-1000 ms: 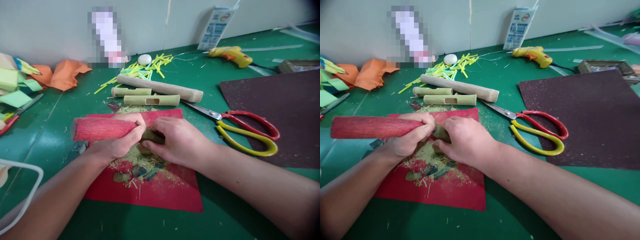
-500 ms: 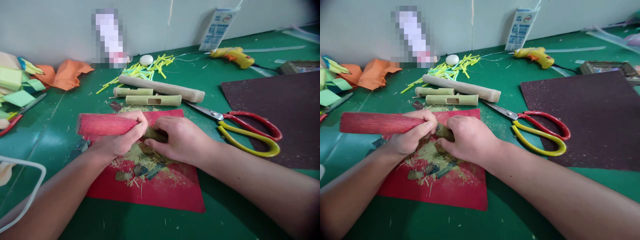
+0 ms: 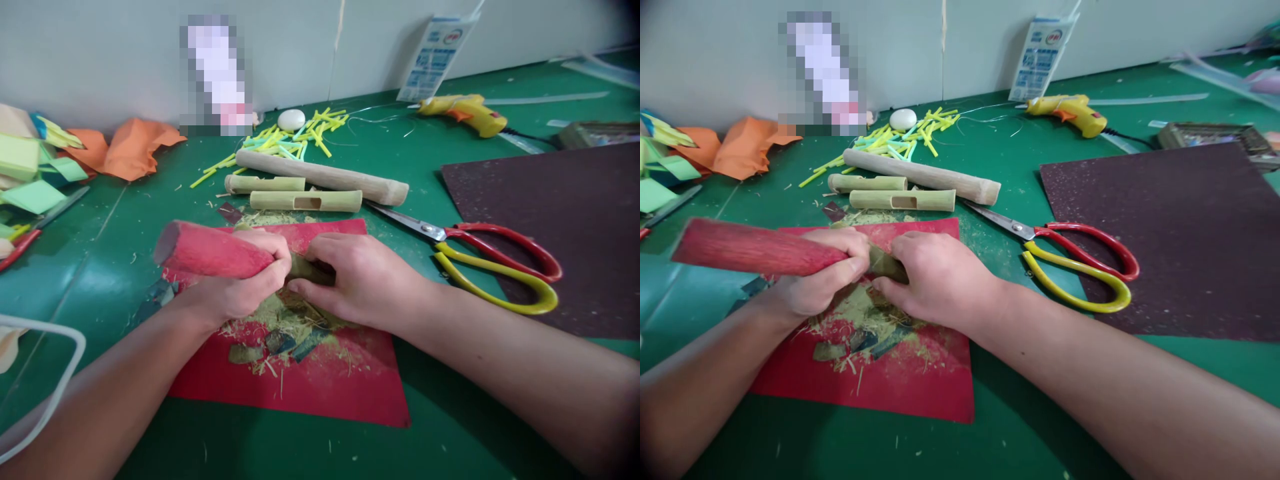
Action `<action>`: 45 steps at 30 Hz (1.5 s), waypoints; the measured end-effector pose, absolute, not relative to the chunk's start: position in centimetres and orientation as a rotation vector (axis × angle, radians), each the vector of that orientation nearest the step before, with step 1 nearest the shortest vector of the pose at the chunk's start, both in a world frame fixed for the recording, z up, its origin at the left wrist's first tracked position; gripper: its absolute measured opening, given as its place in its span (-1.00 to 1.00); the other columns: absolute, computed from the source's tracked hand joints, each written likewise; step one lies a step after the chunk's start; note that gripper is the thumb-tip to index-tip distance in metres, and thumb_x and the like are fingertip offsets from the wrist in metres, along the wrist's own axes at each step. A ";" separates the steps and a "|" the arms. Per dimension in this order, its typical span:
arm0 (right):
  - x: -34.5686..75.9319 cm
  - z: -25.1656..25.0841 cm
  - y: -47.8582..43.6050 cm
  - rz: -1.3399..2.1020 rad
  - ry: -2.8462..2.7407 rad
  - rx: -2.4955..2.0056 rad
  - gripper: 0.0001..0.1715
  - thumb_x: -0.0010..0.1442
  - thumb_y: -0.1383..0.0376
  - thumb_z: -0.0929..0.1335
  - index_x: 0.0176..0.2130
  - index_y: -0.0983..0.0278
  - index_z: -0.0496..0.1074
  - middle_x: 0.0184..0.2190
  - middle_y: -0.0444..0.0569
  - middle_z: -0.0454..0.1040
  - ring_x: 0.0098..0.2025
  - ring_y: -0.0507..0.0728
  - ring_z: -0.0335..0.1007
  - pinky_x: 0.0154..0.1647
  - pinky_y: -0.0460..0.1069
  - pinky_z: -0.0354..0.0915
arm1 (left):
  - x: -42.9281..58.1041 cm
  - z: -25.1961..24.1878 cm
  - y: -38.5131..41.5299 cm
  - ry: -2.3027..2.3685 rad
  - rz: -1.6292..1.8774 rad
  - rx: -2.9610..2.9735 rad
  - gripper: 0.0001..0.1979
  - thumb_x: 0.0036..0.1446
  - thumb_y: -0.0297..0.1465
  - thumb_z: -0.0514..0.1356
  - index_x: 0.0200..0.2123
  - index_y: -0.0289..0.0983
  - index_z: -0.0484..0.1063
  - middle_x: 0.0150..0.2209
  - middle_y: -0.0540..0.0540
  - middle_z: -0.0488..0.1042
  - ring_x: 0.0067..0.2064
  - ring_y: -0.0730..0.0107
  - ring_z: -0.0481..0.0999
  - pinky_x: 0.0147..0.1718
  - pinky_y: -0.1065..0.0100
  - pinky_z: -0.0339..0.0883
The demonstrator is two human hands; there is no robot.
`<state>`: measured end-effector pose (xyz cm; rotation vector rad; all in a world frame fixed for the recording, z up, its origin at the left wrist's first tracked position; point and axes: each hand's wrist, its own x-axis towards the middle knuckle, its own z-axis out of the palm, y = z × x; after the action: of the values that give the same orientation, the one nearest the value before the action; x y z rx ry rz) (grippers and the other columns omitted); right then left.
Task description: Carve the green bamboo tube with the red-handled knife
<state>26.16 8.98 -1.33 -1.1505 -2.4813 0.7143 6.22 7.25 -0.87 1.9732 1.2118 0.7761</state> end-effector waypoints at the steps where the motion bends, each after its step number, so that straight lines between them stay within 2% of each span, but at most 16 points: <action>1: 26.2 -1.3 9.0 0.713 -2.483 -1.155 -0.67 0.16 0.17 0.42 -0.47 0.26 0.26 -0.52 -0.16 0.31 -0.48 -0.02 0.05 -0.44 -0.02 -0.09 | 6.2 -1.0 7.3 1.200 0.799 1.961 -0.74 0.19 -0.41 0.09 -0.57 -0.23 0.26 -0.54 0.04 0.33 -0.45 0.43 0.32 -0.43 0.32 0.22; 5: 26.2 -1.4 9.0 0.691 -2.491 -1.149 -0.69 0.16 0.17 0.42 -0.45 0.27 0.29 -0.51 -0.15 0.32 -0.47 -0.01 0.07 -0.43 -0.02 -0.08 | 6.2 -1.3 7.3 1.216 0.898 1.886 -0.75 0.22 -0.39 0.10 -0.53 -0.23 0.30 -0.54 0.06 0.33 -0.48 0.47 0.29 -0.48 0.36 0.19; 11: 26.4 -1.4 9.1 0.668 -2.525 -1.125 -0.74 0.19 0.16 0.39 -0.39 0.30 0.38 -0.46 -0.08 0.41 -0.44 0.02 0.16 -0.42 -0.02 -0.04 | 6.3 -1.0 7.2 1.238 0.846 1.917 -0.79 0.22 -0.39 0.10 -0.49 -0.23 0.34 -0.51 0.06 0.38 -0.48 0.49 0.32 -0.49 0.39 0.19; 21: 26.2 -1.6 8.7 0.532 -2.586 -1.069 -0.70 0.23 0.12 0.37 -0.38 0.30 0.38 -0.43 -0.03 0.44 -0.39 0.07 0.22 -0.41 -0.01 -0.02 | 6.4 -0.6 7.0 1.223 0.846 2.013 -0.76 0.26 -0.41 0.11 -0.49 -0.24 0.36 -0.47 0.06 0.44 -0.43 0.49 0.39 -0.39 0.36 0.25; 25: 26.3 -1.4 8.6 0.507 -2.612 -1.030 -0.71 0.24 0.13 0.36 -0.31 0.33 0.44 -0.40 -0.01 0.47 -0.38 0.08 0.25 -0.42 0.00 -0.03 | 6.5 -0.4 7.0 1.213 0.856 2.065 -0.74 0.26 -0.42 0.12 -0.52 -0.24 0.37 -0.50 0.06 0.43 -0.42 0.49 0.40 -0.37 0.35 0.24; 30: 26.5 -1.3 8.9 0.507 -2.637 -0.957 -0.71 0.27 0.16 0.34 -0.24 0.36 0.51 -0.35 0.02 0.50 -0.35 0.09 0.28 -0.40 -0.01 0.01 | 6.6 0.0 7.0 1.245 0.825 1.996 -0.69 0.28 -0.36 0.13 -0.54 -0.25 0.34 -0.55 0.06 0.39 -0.48 0.50 0.36 -0.44 0.37 0.23; 36: 26.7 -1.7 9.5 0.560 -2.613 -0.891 -0.71 0.28 0.16 0.34 -0.27 0.35 0.50 -0.33 0.02 0.52 -0.34 0.08 0.30 -0.37 -0.01 0.05 | 6.8 -0.6 7.0 1.332 0.821 1.885 -0.69 0.30 -0.32 0.11 -0.51 -0.24 0.33 -0.60 0.08 0.34 -0.53 0.50 0.31 -0.53 0.40 0.18; 45: 26.7 -1.8 9.6 0.623 -2.597 -0.862 -0.68 0.30 0.14 0.34 -0.26 0.38 0.49 -0.35 0.03 0.50 -0.34 0.09 0.27 -0.36 -0.02 0.06 | 7.3 -0.7 6.5 1.320 0.911 2.022 -0.72 0.23 -0.45 0.09 -0.56 -0.25 0.27 -0.58 0.08 0.32 -0.51 0.53 0.27 -0.49 0.38 0.16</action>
<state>26.71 9.62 -1.85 -0.8623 -2.5969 0.6235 7.30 6.46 -0.66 2.0223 1.3198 0.9113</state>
